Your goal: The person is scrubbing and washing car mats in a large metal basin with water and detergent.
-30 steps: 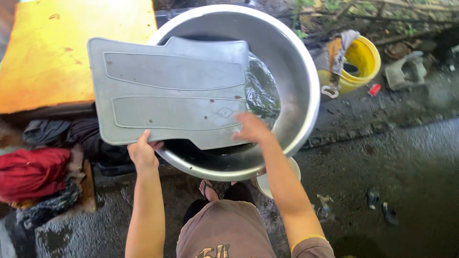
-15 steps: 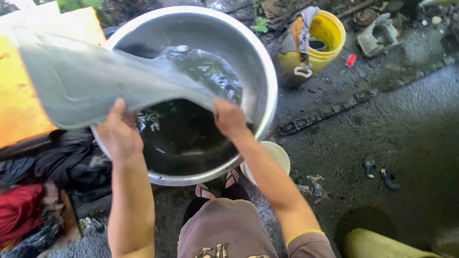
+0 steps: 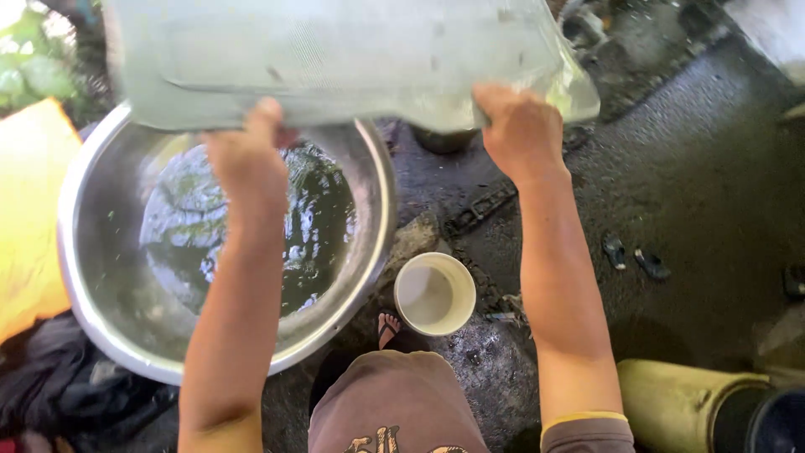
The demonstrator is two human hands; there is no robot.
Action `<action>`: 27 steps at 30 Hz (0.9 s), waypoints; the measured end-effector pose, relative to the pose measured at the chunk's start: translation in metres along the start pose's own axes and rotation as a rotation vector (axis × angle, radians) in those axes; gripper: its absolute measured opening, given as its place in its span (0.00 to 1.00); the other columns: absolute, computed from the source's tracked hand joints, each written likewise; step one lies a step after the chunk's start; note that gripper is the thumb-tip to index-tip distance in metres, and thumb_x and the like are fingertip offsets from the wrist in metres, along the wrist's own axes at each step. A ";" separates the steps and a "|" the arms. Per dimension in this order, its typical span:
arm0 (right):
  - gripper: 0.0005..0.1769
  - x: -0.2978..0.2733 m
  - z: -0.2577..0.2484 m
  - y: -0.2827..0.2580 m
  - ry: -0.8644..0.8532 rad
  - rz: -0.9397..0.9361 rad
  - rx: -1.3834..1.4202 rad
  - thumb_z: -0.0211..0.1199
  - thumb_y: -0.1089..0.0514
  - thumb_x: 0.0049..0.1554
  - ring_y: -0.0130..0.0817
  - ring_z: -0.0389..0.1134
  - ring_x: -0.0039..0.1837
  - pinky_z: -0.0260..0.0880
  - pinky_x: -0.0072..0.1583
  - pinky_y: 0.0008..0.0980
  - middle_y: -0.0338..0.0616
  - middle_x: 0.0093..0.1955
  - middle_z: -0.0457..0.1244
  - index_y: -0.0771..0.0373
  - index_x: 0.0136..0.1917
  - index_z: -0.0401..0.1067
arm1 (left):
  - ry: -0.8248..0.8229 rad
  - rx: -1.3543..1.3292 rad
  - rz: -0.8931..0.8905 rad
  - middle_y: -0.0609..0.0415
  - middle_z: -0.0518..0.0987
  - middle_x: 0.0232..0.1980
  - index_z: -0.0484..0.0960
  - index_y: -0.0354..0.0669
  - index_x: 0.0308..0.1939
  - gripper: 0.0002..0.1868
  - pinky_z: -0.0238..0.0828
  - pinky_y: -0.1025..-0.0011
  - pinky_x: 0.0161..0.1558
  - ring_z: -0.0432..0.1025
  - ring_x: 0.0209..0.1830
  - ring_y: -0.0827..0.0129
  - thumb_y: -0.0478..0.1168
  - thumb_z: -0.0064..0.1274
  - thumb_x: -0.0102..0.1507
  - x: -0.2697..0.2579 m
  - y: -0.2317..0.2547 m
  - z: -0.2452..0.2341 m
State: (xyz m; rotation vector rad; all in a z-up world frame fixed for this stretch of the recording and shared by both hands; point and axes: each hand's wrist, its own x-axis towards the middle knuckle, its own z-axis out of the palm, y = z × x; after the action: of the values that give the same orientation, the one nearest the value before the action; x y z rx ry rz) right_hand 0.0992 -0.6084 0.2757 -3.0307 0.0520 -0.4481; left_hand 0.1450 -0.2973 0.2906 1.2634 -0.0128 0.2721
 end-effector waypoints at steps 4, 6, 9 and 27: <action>0.19 -0.039 0.018 0.049 -0.072 0.024 -0.046 0.62 0.62 0.55 0.48 0.71 0.55 0.70 0.55 0.50 0.44 0.55 0.71 0.51 0.59 0.78 | -0.226 0.170 -0.021 0.50 0.78 0.36 0.79 0.28 0.40 0.07 0.68 0.71 0.34 0.71 0.31 0.69 0.32 0.53 0.68 -0.013 -0.071 0.002; 0.14 -0.055 0.019 0.060 -0.134 0.090 -0.074 0.62 0.58 0.54 0.48 0.72 0.55 0.71 0.53 0.50 0.45 0.52 0.71 0.51 0.54 0.79 | -0.262 0.214 -0.238 0.57 0.84 0.35 0.84 0.36 0.39 0.08 0.74 0.78 0.34 0.80 0.33 0.76 0.36 0.52 0.64 -0.022 -0.074 0.016; 0.08 -0.082 0.024 0.056 -0.324 0.196 -0.147 0.61 0.51 0.63 0.47 0.72 0.55 0.71 0.53 0.50 0.43 0.51 0.71 0.51 0.50 0.79 | -0.354 0.148 -0.290 0.54 0.85 0.36 0.84 0.33 0.40 0.10 0.78 0.76 0.36 0.81 0.33 0.74 0.37 0.51 0.64 -0.020 -0.119 0.018; 0.26 -0.247 0.082 0.026 0.341 0.421 -0.172 0.64 0.66 0.53 0.48 0.71 0.59 0.75 0.54 0.44 0.51 0.65 0.67 0.59 0.66 0.72 | -0.560 -0.118 -0.028 0.50 0.79 0.53 0.77 0.29 0.57 0.15 0.72 0.68 0.59 0.74 0.52 0.68 0.31 0.59 0.68 -0.098 -0.112 0.019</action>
State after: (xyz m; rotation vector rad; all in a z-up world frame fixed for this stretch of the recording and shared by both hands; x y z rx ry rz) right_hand -0.1141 -0.6170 0.1239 -2.9386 0.7646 -0.9454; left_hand 0.0765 -0.3645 0.1761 1.1867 -0.4837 -0.1118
